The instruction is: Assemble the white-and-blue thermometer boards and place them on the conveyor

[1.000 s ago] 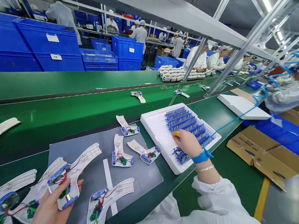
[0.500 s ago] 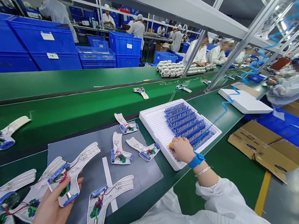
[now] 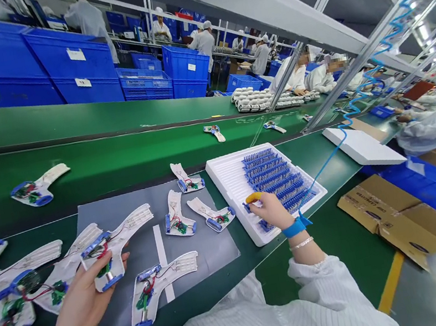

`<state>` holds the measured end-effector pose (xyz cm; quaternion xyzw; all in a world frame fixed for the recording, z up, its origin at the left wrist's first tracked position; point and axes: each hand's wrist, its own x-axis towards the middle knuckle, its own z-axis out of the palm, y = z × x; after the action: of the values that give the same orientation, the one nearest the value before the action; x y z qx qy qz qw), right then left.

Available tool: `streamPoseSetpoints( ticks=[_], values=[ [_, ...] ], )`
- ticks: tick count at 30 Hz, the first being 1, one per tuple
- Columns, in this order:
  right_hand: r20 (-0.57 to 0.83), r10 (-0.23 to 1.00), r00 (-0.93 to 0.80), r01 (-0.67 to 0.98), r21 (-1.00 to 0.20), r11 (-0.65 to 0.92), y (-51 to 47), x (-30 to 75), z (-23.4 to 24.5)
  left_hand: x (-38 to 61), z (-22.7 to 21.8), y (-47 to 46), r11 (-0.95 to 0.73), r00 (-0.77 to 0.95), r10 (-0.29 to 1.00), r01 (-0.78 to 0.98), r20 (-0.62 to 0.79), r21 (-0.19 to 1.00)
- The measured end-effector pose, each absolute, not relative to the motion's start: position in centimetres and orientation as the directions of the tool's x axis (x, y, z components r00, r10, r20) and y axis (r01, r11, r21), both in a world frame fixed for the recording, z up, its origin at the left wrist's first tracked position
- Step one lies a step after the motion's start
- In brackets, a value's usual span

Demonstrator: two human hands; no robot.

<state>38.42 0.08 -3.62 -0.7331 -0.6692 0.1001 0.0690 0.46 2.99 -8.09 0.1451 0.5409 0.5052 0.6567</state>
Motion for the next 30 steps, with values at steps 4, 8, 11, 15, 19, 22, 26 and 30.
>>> streamPoseSetpoints(
  ticks=[4,8,11,15,19,22,26,30],
  values=[
    [0.006,1.0,-0.012,0.741,-0.672,0.013,0.5,33.9,-3.0,1.6,-8.2,2.1,0.491,0.038,0.839,-0.483,-0.543,0.725],
    [-0.044,0.956,-0.289,0.357,-0.932,0.065,1.4,27.3,-3.6,2.7,-8.1,1.2,0.562,0.273,0.826,-0.449,-0.493,0.695],
    [-0.054,0.9,-0.432,0.27,-0.96,0.072,2.0,23.3,-3.9,3.0,-7.6,0.7,0.54,0.329,0.841,-0.448,-0.431,0.712],
    [-0.063,0.842,-0.535,0.195,-0.98,0.05,2.8,20.9,-4.0,2.8,-7.3,0.2,0.488,0.315,0.87,-0.439,-0.38,0.754],
    [-0.098,0.826,-0.556,0.215,-0.976,0.029,3.3,20.4,-4.1,2.8,-7.6,-0.1,0.437,0.308,0.893,-0.418,-0.328,0.796],
    [-0.075,0.826,-0.559,0.274,-0.957,0.099,3.4,20.3,-4.1,3.0,-8.2,-0.2,0.361,0.28,0.925,-0.437,-0.257,0.824],
    [-0.011,0.862,-0.506,0.394,-0.892,0.221,3.2,20.3,-4.5,3.5,-8.8,0.2,0.308,0.25,0.947,-0.52,-0.203,0.796],
    [0.154,0.944,-0.292,0.584,-0.753,0.304,3.6,20.1,-7.4,3.9,-8.7,1.2,0.231,0.113,0.972,-0.609,-0.204,0.759]
  ],
)
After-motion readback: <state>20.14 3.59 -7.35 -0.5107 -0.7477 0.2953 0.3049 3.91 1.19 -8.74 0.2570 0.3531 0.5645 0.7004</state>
